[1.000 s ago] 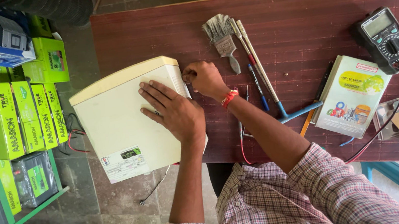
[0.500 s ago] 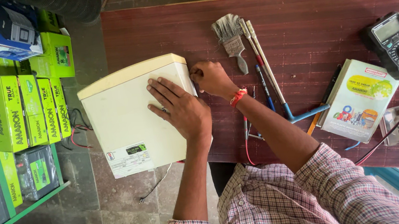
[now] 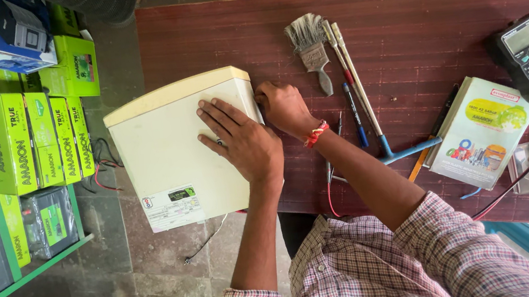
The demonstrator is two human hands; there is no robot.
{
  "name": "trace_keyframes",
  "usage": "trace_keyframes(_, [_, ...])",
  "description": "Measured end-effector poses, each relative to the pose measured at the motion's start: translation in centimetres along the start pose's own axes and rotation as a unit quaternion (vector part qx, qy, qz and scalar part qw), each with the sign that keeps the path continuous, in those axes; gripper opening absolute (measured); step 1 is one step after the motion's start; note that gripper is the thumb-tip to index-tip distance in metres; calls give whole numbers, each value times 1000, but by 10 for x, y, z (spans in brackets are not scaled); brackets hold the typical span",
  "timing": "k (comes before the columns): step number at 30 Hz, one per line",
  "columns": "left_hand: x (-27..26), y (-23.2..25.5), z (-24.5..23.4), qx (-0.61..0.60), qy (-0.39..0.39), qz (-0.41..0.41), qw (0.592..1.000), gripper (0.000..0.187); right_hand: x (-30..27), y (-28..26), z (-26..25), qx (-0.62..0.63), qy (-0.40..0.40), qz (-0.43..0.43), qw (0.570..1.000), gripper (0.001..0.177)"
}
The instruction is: The person works on an open electronic device on a table, using a multimeter to test internal components. They then close the device's cover, secure it with a screwdriver, and later reopen it to continue working on the internal wiring.
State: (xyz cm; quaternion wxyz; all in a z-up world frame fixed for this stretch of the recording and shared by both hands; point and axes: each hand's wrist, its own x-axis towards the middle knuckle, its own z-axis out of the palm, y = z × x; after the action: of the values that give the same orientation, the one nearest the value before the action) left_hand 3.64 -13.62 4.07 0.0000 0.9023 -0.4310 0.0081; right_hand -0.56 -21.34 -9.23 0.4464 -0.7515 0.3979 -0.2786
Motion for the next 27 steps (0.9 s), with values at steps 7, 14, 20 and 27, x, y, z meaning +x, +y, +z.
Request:
trace_keyframes(7, [1,0,-2,25,11,3,1000,87,8,2,0,-24,-19,-5,1000,12])
trace_keyframes(14, [0,0,-1,19,12,7,1000,88,15,2,7,-111,-94,86,986,18])
trace_keyframes(20, [1,0,-3,27,13,15,999,88,15,7,-1,-95,-115,37,988,19])
trace_keyframes(27, [-1,1,-4,28,21,6,999,87,15,10,-14,-74,-84,-75,991,14])
